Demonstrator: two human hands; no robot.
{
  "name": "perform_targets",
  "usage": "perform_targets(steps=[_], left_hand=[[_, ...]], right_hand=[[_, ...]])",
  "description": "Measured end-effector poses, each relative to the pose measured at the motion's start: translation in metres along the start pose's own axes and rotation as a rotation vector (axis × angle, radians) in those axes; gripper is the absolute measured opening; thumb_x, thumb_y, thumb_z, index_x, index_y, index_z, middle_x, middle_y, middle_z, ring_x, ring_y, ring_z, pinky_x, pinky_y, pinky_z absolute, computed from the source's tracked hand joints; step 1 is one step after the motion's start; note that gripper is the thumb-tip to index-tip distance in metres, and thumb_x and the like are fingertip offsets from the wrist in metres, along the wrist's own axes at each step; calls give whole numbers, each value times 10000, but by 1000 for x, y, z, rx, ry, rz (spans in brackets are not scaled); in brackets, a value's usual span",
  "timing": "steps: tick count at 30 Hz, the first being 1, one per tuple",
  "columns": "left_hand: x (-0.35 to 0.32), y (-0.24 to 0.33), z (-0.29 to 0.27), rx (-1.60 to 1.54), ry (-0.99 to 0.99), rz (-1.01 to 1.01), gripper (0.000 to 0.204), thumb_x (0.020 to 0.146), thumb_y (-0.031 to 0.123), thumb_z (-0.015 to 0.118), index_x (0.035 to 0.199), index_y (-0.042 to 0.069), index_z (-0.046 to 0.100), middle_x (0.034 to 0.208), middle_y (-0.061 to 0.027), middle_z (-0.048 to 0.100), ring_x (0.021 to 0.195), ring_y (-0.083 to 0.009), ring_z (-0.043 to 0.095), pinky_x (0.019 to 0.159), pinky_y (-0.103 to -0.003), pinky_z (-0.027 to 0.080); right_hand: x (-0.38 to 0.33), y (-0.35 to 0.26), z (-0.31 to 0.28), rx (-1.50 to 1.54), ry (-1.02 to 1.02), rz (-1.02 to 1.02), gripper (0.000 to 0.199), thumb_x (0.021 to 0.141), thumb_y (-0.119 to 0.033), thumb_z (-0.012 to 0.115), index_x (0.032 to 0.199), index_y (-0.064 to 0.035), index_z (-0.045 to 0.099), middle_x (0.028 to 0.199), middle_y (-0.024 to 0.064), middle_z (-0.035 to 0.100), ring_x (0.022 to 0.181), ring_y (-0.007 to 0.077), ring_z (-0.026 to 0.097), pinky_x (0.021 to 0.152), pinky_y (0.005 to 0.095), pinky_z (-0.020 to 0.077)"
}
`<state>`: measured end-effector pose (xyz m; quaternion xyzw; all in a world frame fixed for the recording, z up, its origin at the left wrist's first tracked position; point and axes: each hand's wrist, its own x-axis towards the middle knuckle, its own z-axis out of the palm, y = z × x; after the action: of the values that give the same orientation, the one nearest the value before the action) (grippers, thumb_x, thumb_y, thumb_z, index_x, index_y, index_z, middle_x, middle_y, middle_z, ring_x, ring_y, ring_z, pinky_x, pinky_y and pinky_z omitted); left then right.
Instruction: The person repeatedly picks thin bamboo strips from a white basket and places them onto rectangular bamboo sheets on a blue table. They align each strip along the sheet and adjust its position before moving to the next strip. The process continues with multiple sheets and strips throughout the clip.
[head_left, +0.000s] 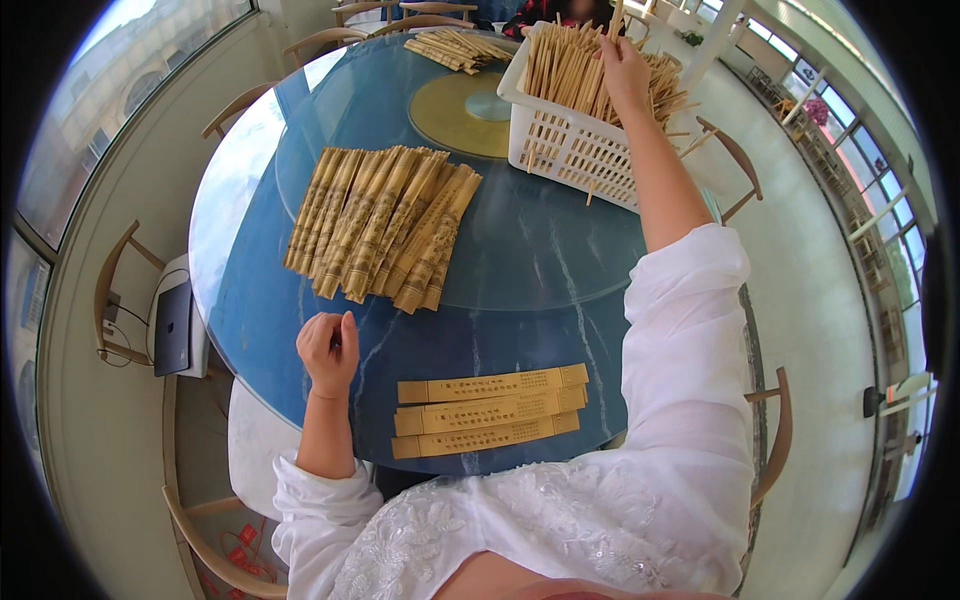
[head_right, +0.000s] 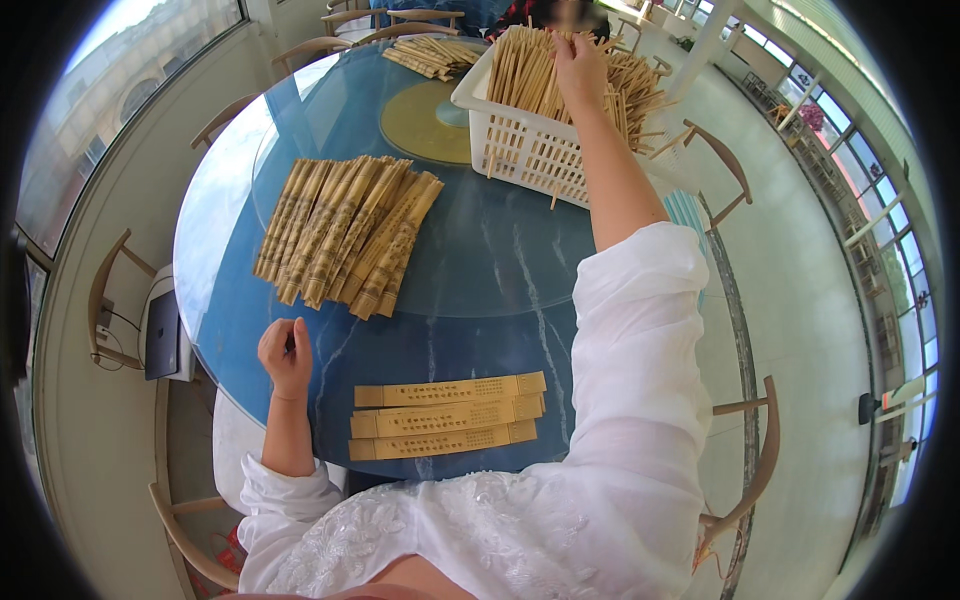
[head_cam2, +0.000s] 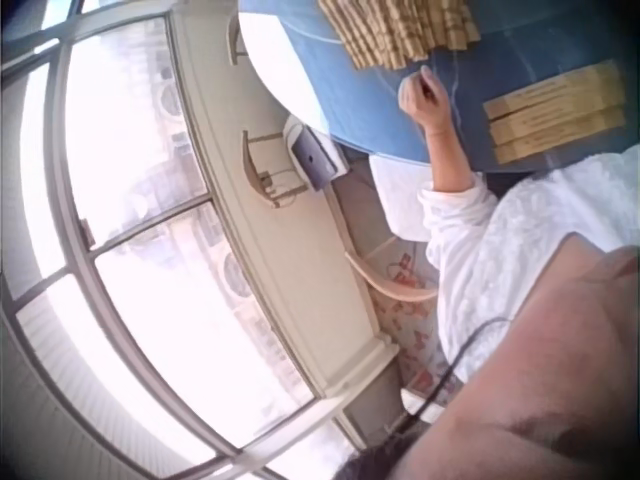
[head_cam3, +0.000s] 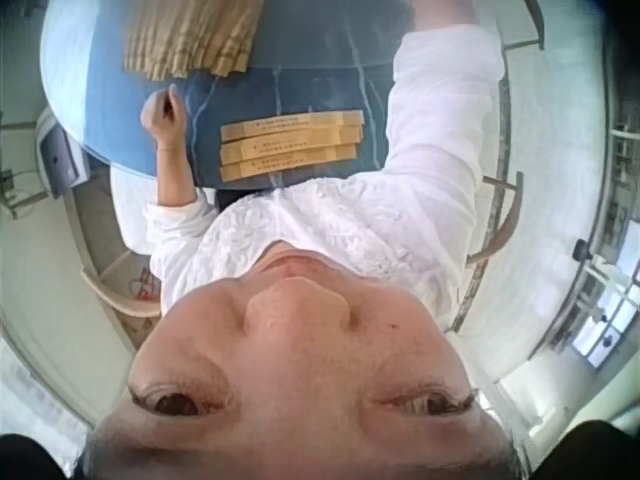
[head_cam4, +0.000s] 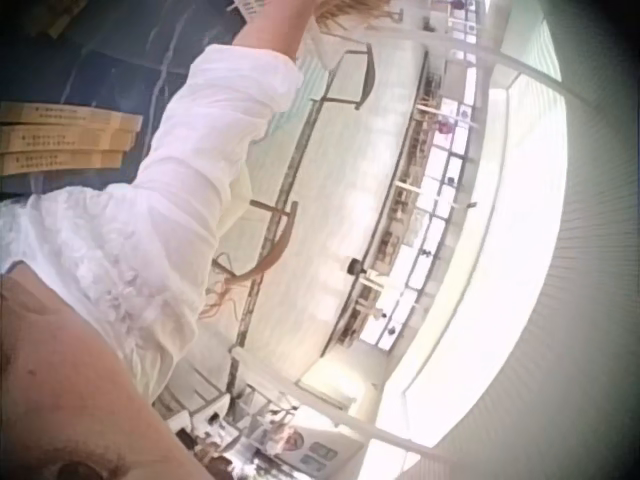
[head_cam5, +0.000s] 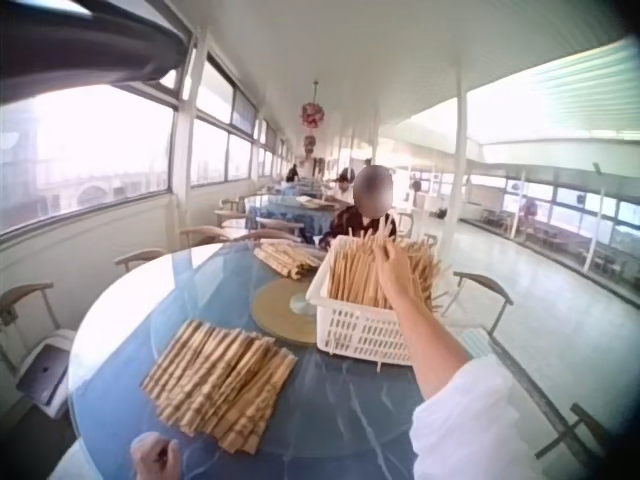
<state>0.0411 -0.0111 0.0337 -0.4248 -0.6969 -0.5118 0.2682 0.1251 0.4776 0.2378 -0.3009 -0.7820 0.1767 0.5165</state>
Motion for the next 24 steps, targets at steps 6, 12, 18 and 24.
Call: perform_targets(steps=[6, 12, 18, 24], left_hand=[[-3, -1, 4, -47, 12, -36, 216, 884, 44, 681, 706, 19, 561, 560, -58, 463, 469, -178, 424, 455, -302, 321], [4, 63, 8, -387, -381, -244, 172, 930, 164, 684, 963, -4, 698, 767, -80, 657, 665, -134, 607, 625, -255, 484], [-30, 159, -29, -687, -980, -515, 277, 952, 160, 660, 1156, -27, 668, 919, -68, 715, 820, -114, 675, 739, -252, 553], [-73, 163, -34, -819, -989, -763, 221, 957, 62, 623, 1134, -65, 658, 924, -80, 703, 809, -121, 678, 729, -248, 579]], right_hand=[[-94, -91, -73, 744, -461, 177, 291, 1001, -260, 576, 1128, -9, 649, 995, 94, 709, 910, 174, 683, 837, 304, 551], [-262, -128, -120, 998, -962, 563, 253, 1008, -175, 555, 1216, -32, 563, 1105, 165, 664, 986, 284, 691, 896, 415, 576], [-351, -136, -127, 1077, -932, 848, 247, 964, -115, 624, 1175, 11, 602, 1103, 173, 664, 977, 257, 697, 873, 369, 597], [-390, -136, -141, 1076, -879, 916, 266, 969, -105, 609, 1203, 19, 590, 1080, 150, 676, 940, 261, 705, 869, 381, 600]])
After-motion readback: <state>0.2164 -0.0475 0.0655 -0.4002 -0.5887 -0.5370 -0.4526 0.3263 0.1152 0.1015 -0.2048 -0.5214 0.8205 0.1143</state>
